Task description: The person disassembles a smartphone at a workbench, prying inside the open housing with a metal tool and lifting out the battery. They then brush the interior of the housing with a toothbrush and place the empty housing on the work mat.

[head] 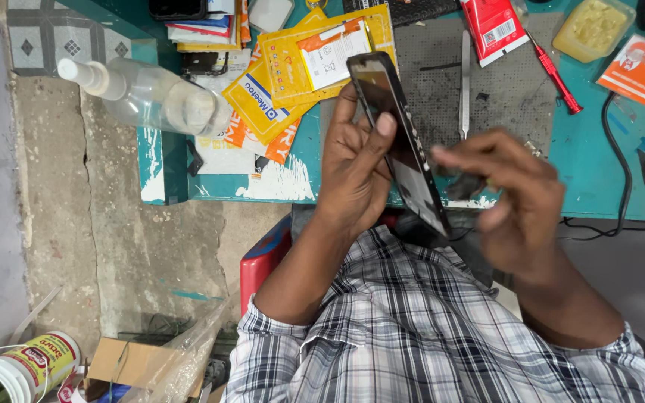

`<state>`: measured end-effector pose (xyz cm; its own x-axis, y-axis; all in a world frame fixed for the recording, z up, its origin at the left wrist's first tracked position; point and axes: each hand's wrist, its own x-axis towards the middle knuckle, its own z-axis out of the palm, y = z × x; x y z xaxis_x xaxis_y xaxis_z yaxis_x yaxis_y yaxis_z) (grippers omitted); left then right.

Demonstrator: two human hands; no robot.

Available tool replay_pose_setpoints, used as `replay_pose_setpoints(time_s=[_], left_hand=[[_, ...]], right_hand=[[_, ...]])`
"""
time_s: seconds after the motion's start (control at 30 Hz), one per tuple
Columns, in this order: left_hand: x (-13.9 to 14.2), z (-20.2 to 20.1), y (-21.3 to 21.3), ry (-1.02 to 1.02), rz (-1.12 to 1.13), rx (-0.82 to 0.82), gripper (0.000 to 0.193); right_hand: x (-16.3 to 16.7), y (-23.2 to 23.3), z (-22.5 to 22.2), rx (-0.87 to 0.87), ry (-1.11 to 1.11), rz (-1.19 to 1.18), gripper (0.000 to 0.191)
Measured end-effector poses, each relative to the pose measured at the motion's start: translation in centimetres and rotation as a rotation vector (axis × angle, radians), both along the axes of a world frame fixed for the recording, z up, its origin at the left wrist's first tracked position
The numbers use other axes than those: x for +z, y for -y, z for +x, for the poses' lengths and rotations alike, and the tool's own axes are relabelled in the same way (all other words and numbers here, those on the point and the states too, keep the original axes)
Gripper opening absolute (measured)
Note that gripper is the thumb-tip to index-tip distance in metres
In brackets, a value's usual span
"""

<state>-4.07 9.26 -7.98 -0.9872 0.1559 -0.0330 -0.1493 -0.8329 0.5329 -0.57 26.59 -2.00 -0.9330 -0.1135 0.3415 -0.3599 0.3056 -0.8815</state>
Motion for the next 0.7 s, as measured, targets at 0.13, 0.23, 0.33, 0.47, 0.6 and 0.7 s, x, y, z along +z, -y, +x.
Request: replay_pose_setpoints(time_s=[0.13, 0.23, 0.33, 0.47, 0.6, 0.7], left_hand=[[-0.6, 0.2, -0.5, 0.040, -0.001, -0.080, 0.053], [-1.4, 0.5, -0.8, 0.037, 0.014, -0.120, 0.053], [-2.1, 0.7, -0.9, 0.028, 0.021, -0.121, 0.061], [-2.4, 0.1, -0.3, 0.092, 0.070, -0.114, 0.066], [-1.9, -0.5, -0.1, 0.083, -0.017, -0.048, 0.059], [-1.2, -0.5, -0.7, 0.061, -0.270, 0.044, 0.054]], right_hand=[[0.8, -0.4, -1.0, -0.147, -0.030, 0.000, 0.024], [0.6, -0.2, -1.6, -0.146, -0.130, 0.031, 0.017], [0.3, 0.0, -1.8, -0.132, -0.196, 0.101, 0.018], [0.6, -0.6, -1.5, 0.019, -0.105, 0.103, 0.021], [1.1, -1.8, -1.1, 0.030, 0.191, -0.125, 0.018], [0.5, -2.2, -1.2, -0.173, 0.184, -0.142, 0.014]])
